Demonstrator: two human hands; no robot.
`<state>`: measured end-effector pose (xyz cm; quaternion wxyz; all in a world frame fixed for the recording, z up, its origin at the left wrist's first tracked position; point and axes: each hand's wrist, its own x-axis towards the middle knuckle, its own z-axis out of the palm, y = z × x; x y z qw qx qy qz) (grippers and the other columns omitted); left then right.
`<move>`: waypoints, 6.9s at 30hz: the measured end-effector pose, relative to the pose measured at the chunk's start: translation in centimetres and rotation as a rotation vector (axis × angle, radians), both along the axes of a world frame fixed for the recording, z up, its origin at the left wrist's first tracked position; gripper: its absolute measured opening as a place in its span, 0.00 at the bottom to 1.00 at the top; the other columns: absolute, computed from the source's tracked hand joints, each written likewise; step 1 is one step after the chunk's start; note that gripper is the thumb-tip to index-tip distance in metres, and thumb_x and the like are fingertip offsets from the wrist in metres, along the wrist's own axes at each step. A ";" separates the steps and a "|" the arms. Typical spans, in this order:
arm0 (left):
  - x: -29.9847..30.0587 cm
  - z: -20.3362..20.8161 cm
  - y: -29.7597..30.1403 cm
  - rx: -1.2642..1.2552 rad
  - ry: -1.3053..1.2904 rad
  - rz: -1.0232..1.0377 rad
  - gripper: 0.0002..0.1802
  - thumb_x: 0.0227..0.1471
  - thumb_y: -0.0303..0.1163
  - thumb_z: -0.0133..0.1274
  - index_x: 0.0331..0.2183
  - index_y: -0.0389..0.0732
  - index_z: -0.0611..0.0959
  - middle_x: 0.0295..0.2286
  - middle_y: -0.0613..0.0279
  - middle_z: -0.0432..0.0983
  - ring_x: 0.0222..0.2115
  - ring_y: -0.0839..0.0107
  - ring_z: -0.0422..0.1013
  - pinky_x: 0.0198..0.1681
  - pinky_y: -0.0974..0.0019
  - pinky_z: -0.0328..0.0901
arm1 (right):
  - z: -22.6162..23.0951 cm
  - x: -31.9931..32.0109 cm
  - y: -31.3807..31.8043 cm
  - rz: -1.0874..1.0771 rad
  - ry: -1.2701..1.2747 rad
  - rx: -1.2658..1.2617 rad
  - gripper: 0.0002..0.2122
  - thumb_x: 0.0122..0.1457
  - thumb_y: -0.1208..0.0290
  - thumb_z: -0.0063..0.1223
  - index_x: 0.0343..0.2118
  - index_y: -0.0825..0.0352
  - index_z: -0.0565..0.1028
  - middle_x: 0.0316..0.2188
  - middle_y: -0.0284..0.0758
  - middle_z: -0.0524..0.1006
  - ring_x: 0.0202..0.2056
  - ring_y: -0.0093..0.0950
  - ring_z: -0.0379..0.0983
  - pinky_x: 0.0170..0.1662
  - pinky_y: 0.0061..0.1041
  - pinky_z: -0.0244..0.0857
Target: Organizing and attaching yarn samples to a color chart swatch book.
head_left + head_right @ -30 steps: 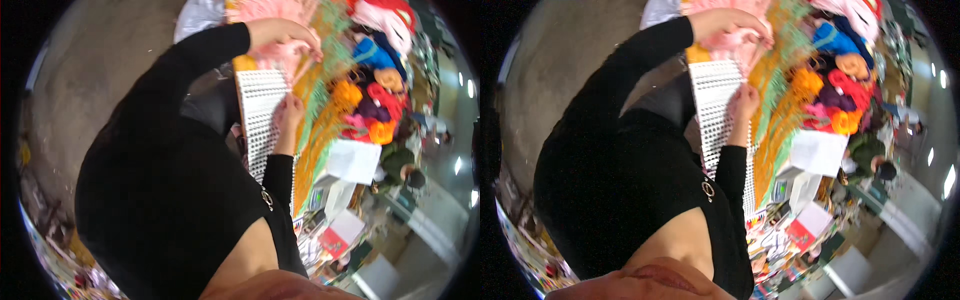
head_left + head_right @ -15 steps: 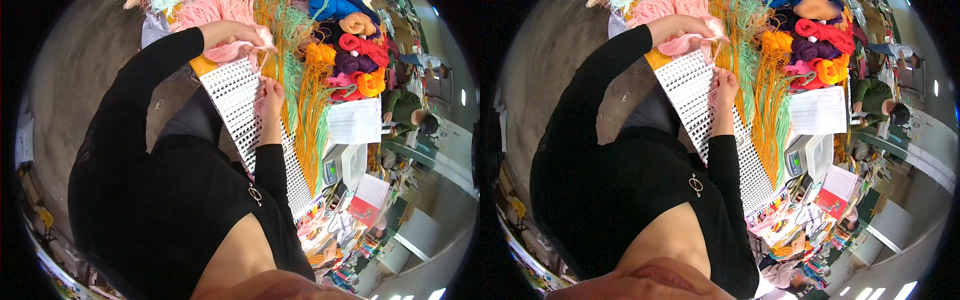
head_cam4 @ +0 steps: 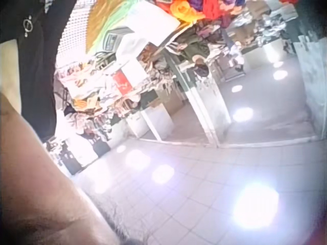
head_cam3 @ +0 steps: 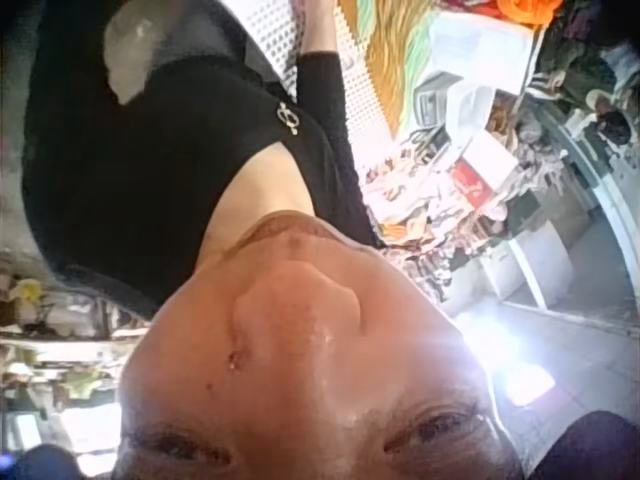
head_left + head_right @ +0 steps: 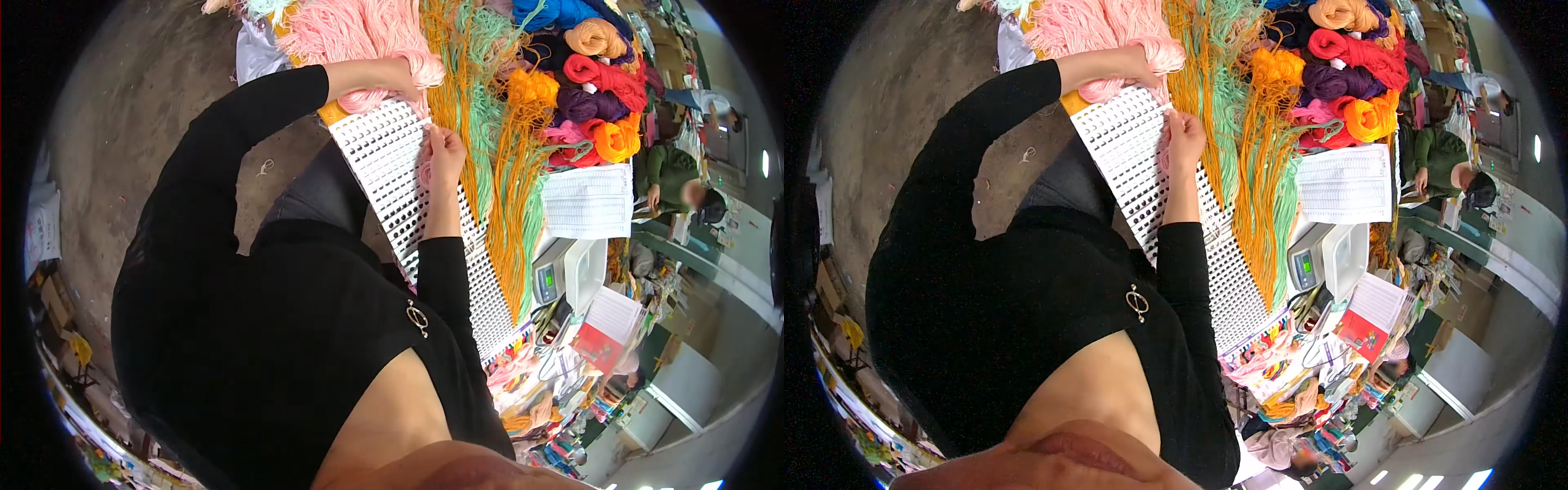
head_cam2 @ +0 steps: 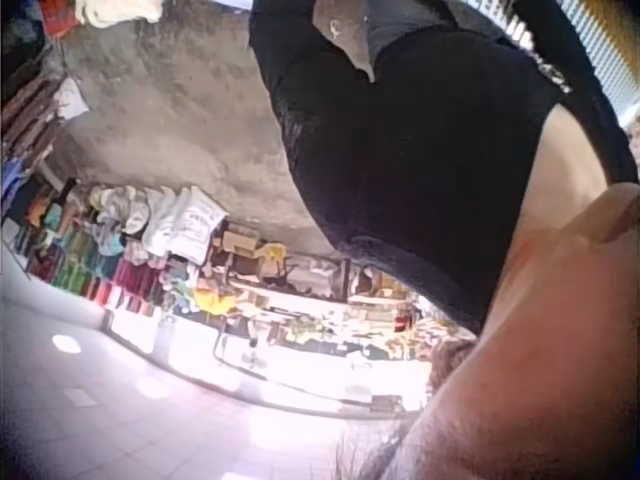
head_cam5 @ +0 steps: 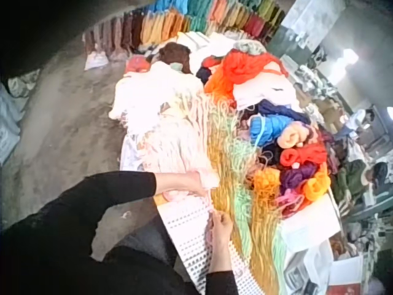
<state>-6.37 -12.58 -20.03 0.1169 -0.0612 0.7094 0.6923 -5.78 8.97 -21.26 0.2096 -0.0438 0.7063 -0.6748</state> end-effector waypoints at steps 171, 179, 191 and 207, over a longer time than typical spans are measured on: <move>0.2 1.5 -0.3 -0.517 0.678 -0.040 0.36 0.45 0.30 0.47 0.56 0.49 0.56 0.42 0.55 0.68 0.44 0.63 0.64 0.50 0.63 0.57 | 2.7 0.4 -2.1 0.067 0.340 0.928 0.18 0.44 0.53 0.50 0.31 0.63 0.66 0.19 0.36 0.73 0.25 0.37 0.71 0.30 0.35 0.61; 1.0 -0.4 -2.9 -0.573 0.503 0.060 0.34 0.49 0.36 0.49 0.56 0.47 0.55 0.40 0.55 0.71 0.40 0.67 0.68 0.43 0.65 0.63 | 2.7 0.5 -2.5 0.070 0.309 0.927 0.18 0.44 0.53 0.51 0.30 0.62 0.68 0.20 0.33 0.72 0.25 0.33 0.71 0.30 0.31 0.61; -6.4 -12.4 -0.2 -0.806 0.467 -0.239 0.16 0.43 0.30 0.52 0.38 0.41 0.73 0.33 0.58 0.72 0.33 0.66 0.70 0.37 0.64 0.64 | 1.9 0.8 -2.9 0.074 0.369 0.945 0.18 0.44 0.52 0.50 0.30 0.63 0.68 0.21 0.36 0.74 0.26 0.37 0.72 0.29 0.34 0.62; -1.5 6.7 0.6 0.287 -0.307 -0.020 0.20 0.48 0.47 0.51 0.31 0.38 0.79 0.35 0.62 0.73 0.23 0.74 0.71 0.29 0.71 0.66 | 2.6 0.5 -1.3 -0.106 0.345 0.396 0.12 0.54 0.62 0.50 0.29 0.69 0.72 0.22 0.34 0.72 0.23 0.24 0.69 0.28 0.23 0.62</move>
